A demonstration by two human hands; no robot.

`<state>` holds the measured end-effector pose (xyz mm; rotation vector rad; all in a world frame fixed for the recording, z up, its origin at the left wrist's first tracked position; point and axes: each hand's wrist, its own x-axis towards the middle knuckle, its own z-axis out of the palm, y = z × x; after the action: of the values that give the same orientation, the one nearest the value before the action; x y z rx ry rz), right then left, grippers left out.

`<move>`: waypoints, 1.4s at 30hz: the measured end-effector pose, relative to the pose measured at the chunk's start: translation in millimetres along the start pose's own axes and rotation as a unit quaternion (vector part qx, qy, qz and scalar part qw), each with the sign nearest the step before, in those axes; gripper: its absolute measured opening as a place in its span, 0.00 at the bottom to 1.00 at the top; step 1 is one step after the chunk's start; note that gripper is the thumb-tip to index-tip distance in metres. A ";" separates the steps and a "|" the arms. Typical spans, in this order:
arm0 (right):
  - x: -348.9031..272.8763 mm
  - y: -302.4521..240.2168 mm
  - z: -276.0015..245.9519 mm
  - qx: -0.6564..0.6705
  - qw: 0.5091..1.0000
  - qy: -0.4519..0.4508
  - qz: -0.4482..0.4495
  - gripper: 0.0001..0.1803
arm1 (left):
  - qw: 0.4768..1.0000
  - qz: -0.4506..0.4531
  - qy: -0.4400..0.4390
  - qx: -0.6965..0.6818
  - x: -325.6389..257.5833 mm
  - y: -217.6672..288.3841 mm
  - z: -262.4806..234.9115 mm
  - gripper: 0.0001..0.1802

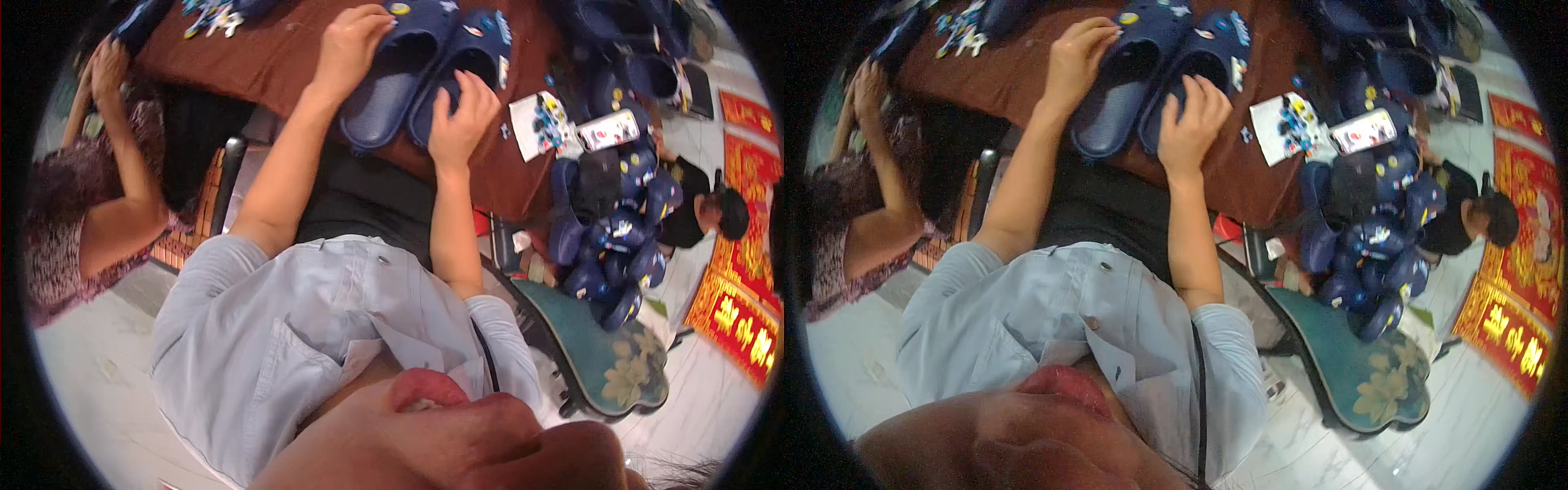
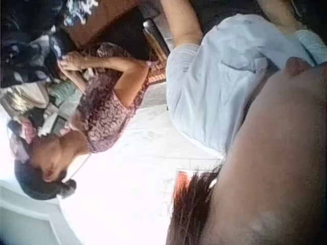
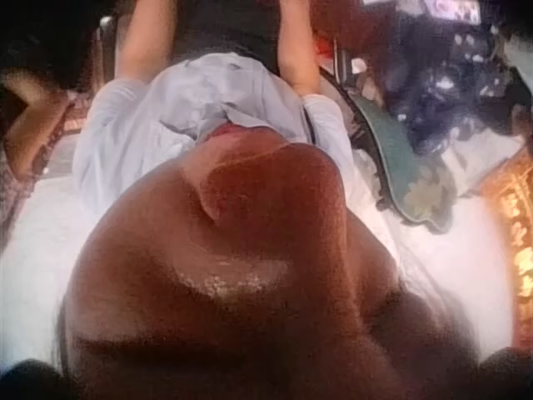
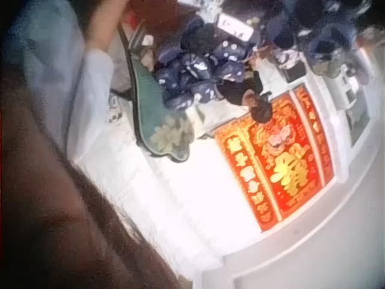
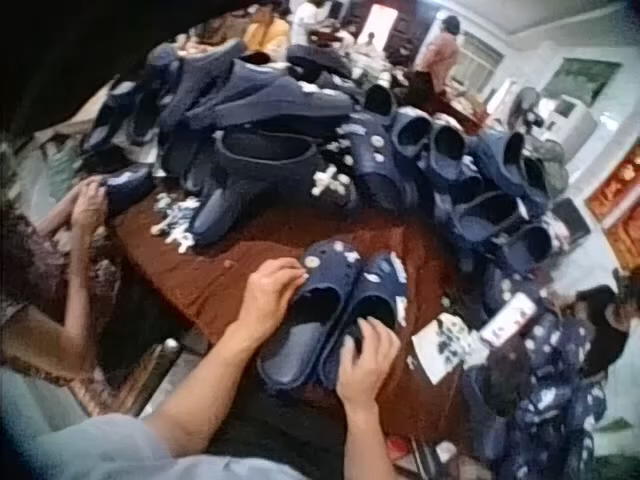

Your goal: Manually inserting decorative charms into the holes of clogs.

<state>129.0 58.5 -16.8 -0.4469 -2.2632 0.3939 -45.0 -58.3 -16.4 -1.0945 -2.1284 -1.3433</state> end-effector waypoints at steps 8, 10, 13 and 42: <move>-0.1 -0.1 5.2 0.032 0.999 0.023 0.000 0.18 | 0.995 0.064 -0.069 -0.020 6.3 0.5 -14.2 0.12; 0.6 -1.2 3.0 0.028 0.999 0.024 0.001 0.18 | 0.992 0.081 -0.098 0.021 7.2 4.9 -17.4 0.14; 0.5 -2.0 3.7 0.039 0.999 0.021 0.005 0.18 | 0.991 0.077 -0.104 0.040 3.6 10.3 -18.9 0.18; -21.5 112.0 -90.9 -0.096 0.970 0.114 0.194 0.10 | 0.991 0.052 -0.016 0.125 -9.6 20.5 -4.4 0.18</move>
<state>232.2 161.5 -17.9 -0.9928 -1.9920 0.3007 -23.3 -61.3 -9.1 -1.1110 -2.1597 -0.9883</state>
